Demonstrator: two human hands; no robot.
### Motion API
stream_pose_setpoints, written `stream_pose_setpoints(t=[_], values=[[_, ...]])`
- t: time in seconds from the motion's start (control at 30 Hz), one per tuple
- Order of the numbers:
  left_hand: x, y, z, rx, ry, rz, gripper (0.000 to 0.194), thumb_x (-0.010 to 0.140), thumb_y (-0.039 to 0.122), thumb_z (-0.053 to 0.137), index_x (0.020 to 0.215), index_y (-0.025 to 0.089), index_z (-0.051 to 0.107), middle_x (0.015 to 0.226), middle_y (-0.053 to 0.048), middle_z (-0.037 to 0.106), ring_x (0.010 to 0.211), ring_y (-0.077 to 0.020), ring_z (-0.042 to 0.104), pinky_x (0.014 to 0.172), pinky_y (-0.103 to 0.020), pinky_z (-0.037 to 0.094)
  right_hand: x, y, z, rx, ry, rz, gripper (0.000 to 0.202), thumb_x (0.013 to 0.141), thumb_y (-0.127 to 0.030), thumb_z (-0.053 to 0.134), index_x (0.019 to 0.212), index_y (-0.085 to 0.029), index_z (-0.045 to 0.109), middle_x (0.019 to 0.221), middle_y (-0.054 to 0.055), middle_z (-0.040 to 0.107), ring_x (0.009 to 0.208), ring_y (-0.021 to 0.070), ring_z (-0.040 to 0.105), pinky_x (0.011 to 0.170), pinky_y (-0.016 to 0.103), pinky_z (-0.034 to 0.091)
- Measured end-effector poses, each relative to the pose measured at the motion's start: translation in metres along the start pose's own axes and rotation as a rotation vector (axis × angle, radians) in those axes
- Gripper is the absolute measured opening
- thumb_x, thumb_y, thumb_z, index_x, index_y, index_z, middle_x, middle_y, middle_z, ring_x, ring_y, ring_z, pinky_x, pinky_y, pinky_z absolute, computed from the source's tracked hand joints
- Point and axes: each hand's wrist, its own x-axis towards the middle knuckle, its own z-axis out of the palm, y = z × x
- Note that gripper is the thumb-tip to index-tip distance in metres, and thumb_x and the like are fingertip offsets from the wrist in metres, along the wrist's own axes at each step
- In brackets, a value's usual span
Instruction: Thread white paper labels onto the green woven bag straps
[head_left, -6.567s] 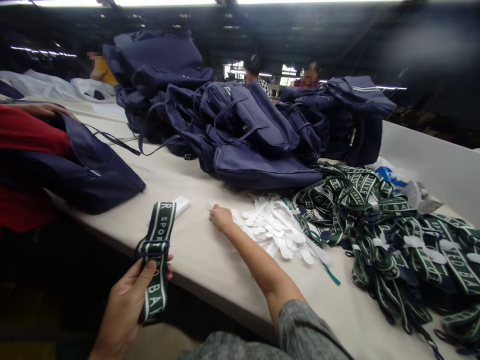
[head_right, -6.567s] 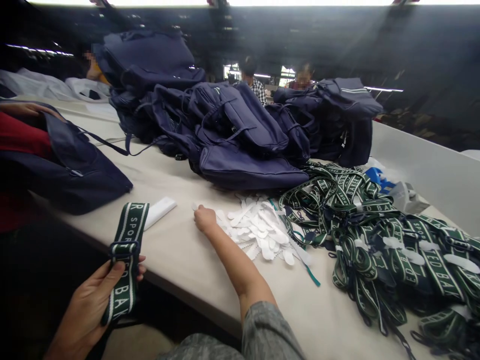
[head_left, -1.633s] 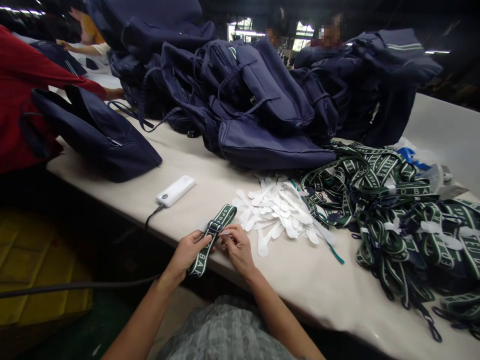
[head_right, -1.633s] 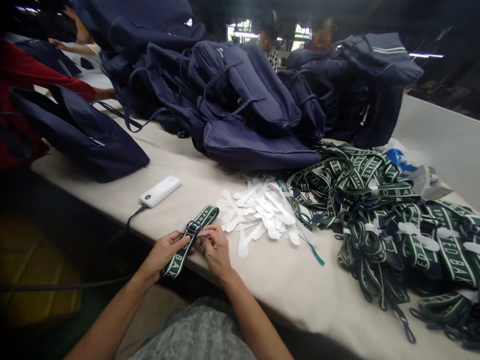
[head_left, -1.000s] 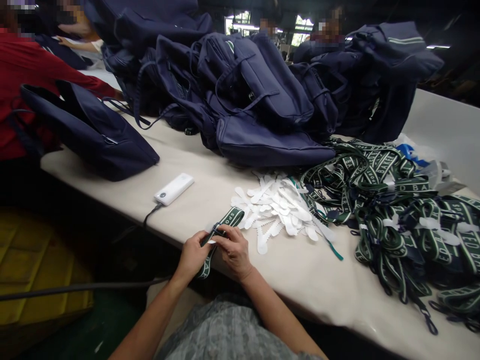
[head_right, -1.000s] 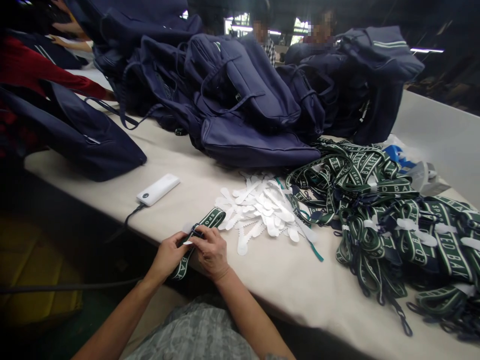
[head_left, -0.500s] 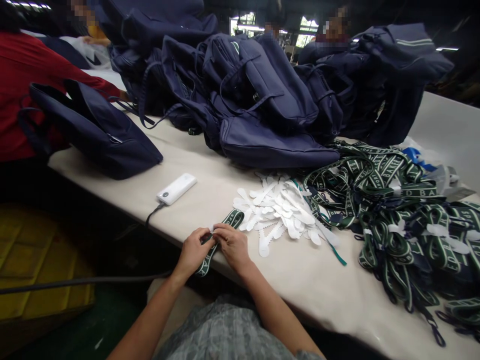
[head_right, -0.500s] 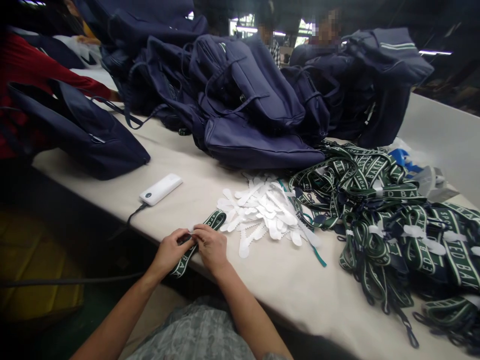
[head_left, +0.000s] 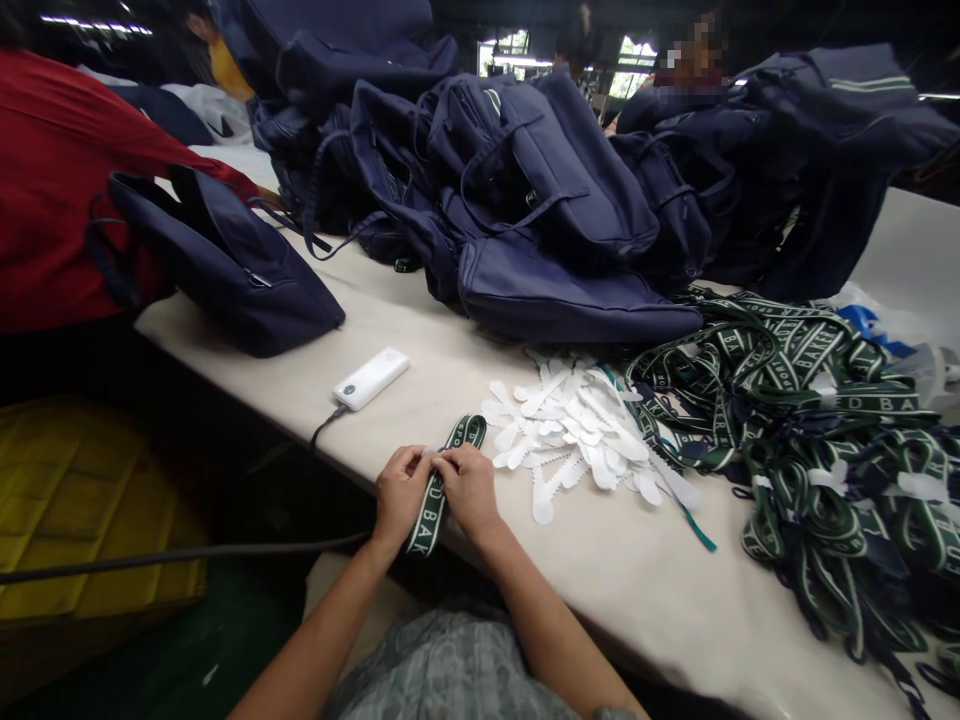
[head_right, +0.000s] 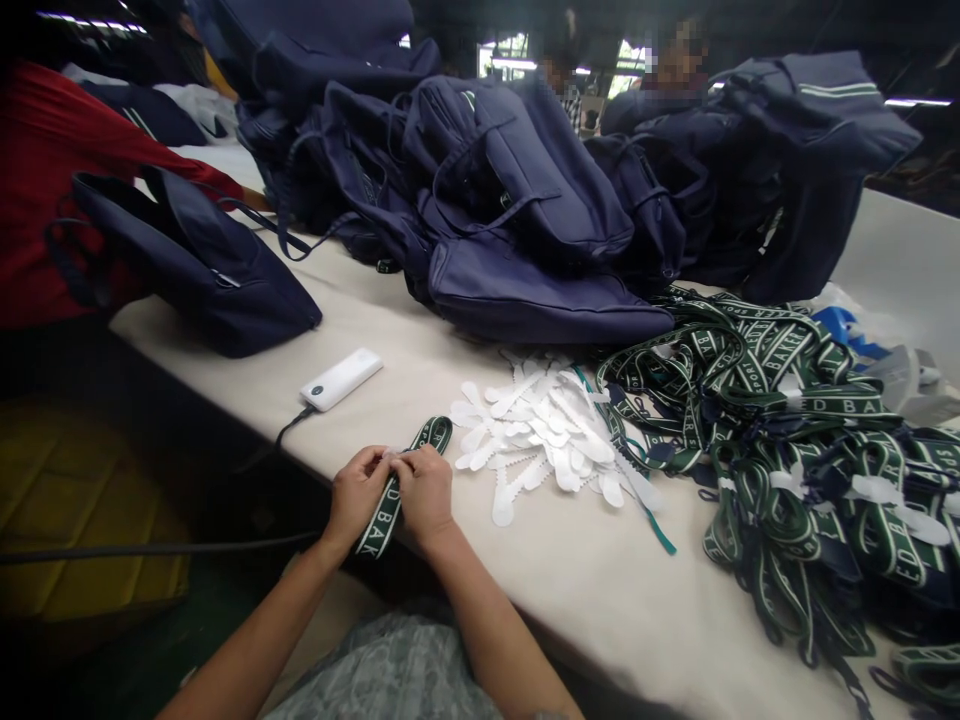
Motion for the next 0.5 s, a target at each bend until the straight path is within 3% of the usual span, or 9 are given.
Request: stream_pose_setpoints(t=[0.23, 0.37, 0.5], values=[[-0.002, -0.014, 0.007, -0.2, 0.009, -0.045, 0.034, 0.077, 0.049, 0.062, 0.087, 0.016, 0.066, 0.077, -0.004, 0.07, 0.069, -0.0184, 0.064, 0.065, -0.027, 0.05, -0.004, -0.011, -0.006, 0.112, -0.084, 0.098, 0.016, 0.088, -0.013, 0.051, 0.081, -0.016, 0.065, 0.07, -0.001, 0.059, 0.051, 0.0108, 0.056, 0.052, 0.022, 0.047], [-0.004, -0.017, 0.004, -0.196, 0.013, -0.055, 0.026, 0.074, 0.04, 0.066, 0.083, 0.016, 0.069, 0.076, -0.004, 0.071, 0.069, -0.0176, 0.064, 0.067, -0.026, 0.05, -0.005, -0.015, -0.008, 0.07, -0.065, 0.005, 0.016, 0.084, -0.01, 0.056, 0.076, -0.018, 0.068, 0.074, -0.001, 0.061, 0.066, 0.0127, 0.059, 0.069, 0.025, 0.049], [-0.008, -0.016, 0.002, -0.202, 0.003, -0.093, 0.028, 0.077, 0.042, 0.065, 0.085, 0.016, 0.069, 0.075, -0.004, 0.071, 0.07, -0.0179, 0.065, 0.068, -0.026, 0.051, 0.003, -0.003, -0.01, 0.04, -0.013, 0.057, 0.015, 0.081, -0.01, 0.062, 0.074, -0.019, 0.071, 0.079, 0.001, 0.063, 0.077, 0.0147, 0.06, 0.074, 0.025, 0.048]])
